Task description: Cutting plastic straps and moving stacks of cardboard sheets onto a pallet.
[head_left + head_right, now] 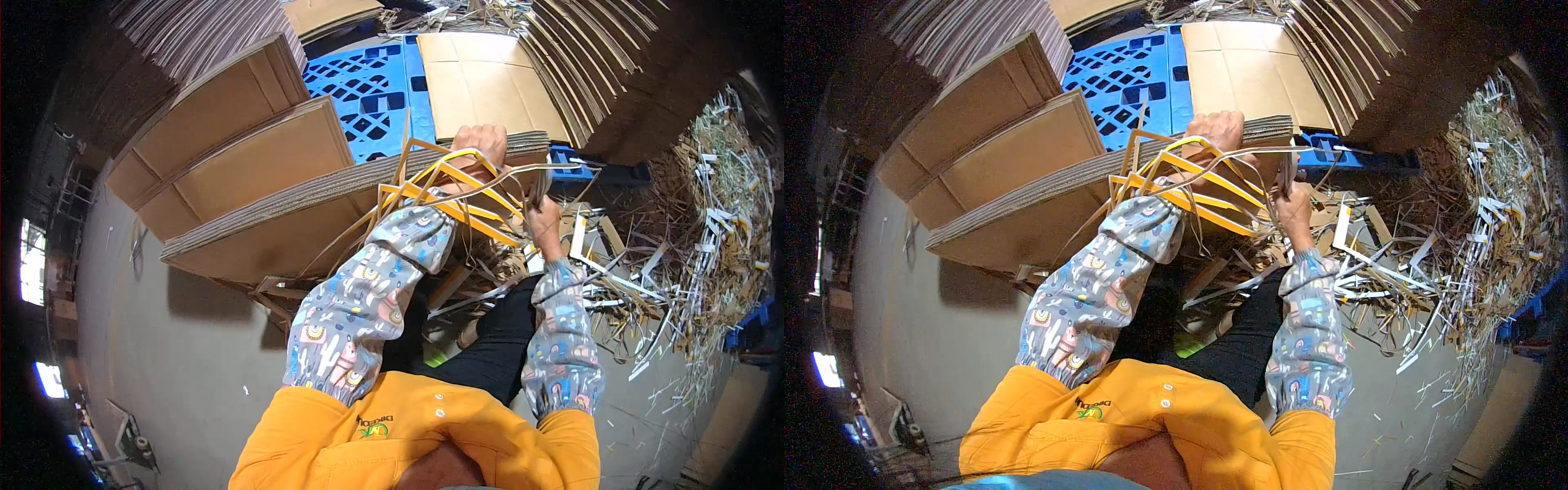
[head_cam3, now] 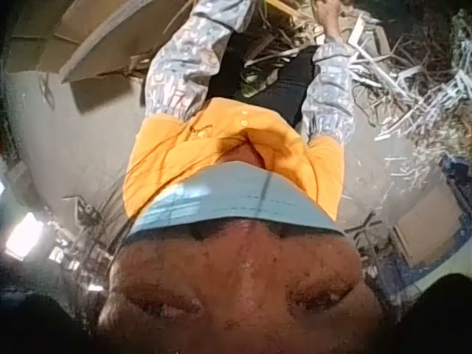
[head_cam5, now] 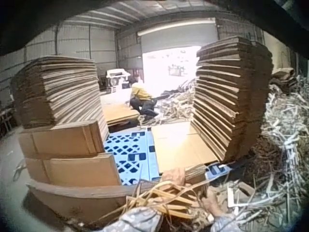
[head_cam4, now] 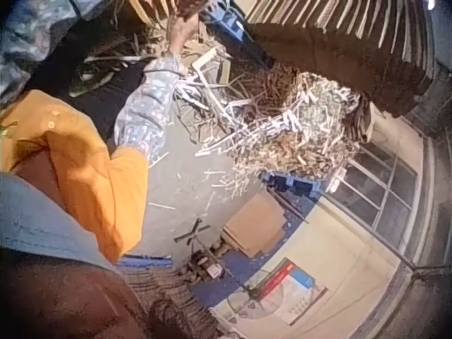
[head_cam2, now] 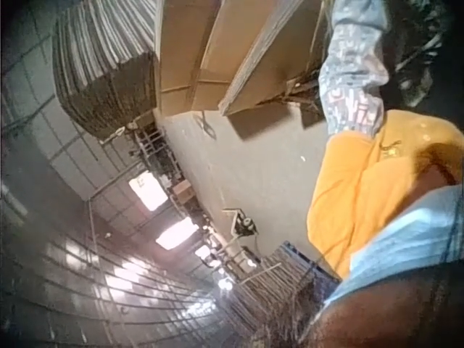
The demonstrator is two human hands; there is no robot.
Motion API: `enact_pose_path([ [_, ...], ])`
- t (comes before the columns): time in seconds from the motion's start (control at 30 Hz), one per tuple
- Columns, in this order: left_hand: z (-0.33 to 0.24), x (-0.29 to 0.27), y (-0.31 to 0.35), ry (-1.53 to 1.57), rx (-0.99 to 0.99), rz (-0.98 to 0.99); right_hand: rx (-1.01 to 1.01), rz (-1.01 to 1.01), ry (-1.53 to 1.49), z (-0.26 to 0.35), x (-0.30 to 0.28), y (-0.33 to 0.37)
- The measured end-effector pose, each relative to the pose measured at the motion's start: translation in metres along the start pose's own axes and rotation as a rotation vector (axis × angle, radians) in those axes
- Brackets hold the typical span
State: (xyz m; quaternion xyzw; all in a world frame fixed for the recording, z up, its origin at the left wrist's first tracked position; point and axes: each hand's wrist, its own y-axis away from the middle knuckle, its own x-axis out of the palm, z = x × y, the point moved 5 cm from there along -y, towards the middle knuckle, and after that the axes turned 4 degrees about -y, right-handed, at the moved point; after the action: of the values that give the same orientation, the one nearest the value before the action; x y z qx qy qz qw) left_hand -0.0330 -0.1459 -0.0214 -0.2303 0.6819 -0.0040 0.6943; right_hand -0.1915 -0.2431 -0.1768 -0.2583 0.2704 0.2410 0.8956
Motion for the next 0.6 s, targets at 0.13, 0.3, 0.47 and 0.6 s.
enact_pose_path([
  [0.13,-0.01,0.021,-0.017,0.019,0.012,-0.006,0.25,0.193,-0.336,-0.025,-0.02,0.007],
  [0.3,0.005,0.011,-0.004,-0.009,0.054,0.019,0.161,0.305,-0.695,0.022,-0.009,-0.018],
  [0.47,0.021,0.011,-0.004,0.025,0.103,0.013,0.353,0.253,-0.779,0.089,-0.045,-0.009],
  [0.6,-0.005,-0.006,0.003,0.156,0.147,0.048,0.364,0.167,-0.795,0.127,-0.076,0.026],
])
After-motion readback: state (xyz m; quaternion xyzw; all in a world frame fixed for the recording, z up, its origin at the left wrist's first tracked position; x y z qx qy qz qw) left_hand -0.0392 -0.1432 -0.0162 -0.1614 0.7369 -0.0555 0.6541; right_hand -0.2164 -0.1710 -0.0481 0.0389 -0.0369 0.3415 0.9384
